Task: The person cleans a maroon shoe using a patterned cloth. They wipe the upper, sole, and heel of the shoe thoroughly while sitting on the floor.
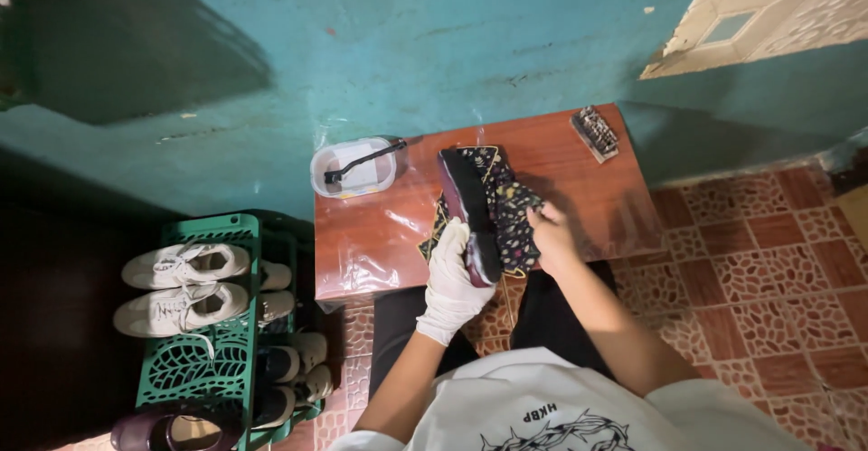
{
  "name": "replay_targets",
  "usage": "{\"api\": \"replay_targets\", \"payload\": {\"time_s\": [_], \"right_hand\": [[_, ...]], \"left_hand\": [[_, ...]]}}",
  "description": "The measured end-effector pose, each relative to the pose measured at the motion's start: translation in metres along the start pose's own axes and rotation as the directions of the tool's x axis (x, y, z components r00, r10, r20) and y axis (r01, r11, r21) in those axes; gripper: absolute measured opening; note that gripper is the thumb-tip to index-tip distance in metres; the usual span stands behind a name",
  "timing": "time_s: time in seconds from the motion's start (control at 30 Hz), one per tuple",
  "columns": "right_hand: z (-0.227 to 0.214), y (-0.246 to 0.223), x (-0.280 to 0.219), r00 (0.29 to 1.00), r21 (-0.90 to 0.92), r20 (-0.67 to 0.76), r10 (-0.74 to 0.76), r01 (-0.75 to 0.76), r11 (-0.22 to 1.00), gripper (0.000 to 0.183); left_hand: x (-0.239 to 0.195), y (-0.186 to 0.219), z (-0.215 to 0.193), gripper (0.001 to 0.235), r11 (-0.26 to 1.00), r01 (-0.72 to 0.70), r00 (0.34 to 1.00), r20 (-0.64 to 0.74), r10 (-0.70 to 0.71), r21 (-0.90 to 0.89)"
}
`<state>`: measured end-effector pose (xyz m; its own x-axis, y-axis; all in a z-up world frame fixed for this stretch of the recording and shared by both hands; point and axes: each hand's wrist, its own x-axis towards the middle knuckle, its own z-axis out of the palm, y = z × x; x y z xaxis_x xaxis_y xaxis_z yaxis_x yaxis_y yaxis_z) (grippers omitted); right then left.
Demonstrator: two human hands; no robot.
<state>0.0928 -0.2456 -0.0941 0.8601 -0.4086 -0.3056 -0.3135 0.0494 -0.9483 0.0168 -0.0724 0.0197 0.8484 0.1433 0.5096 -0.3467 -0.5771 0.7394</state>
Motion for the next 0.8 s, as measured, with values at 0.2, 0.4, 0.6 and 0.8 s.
{"api": "replay_targets", "payload": {"time_s": [0.2,0.4,0.6,0.8], "right_hand": [[0.016,-0.006,0.005,0.992,0.24,-0.088,0.088,-0.065,0.969,0.025],[0.043,-0.065,0.02,0.989,0.07,-0.071,-0.126,0.131,0.989,0.033],[0.064,-0.09,0.031,0.996,0.151,-0.045,-0.078,0.084,0.985,0.035],[0.081,-0.087,0.053,0.995,-0.087,0.098,-0.019,0.028,0.996,0.054]], "left_hand": [[-0.014,-0.013,-0.01,0.054,0.968,-0.197,0.978,-0.039,0.205,0.157],[-0.016,-0.015,-0.023,0.046,0.969,-0.247,0.969,0.018,0.247,0.015],[-0.011,-0.004,-0.043,0.038,0.964,-0.263,0.964,0.055,0.262,0.023],[-0.016,-0.022,-0.044,0.05,0.978,-0.152,0.948,0.259,0.185,-0.141]]}}
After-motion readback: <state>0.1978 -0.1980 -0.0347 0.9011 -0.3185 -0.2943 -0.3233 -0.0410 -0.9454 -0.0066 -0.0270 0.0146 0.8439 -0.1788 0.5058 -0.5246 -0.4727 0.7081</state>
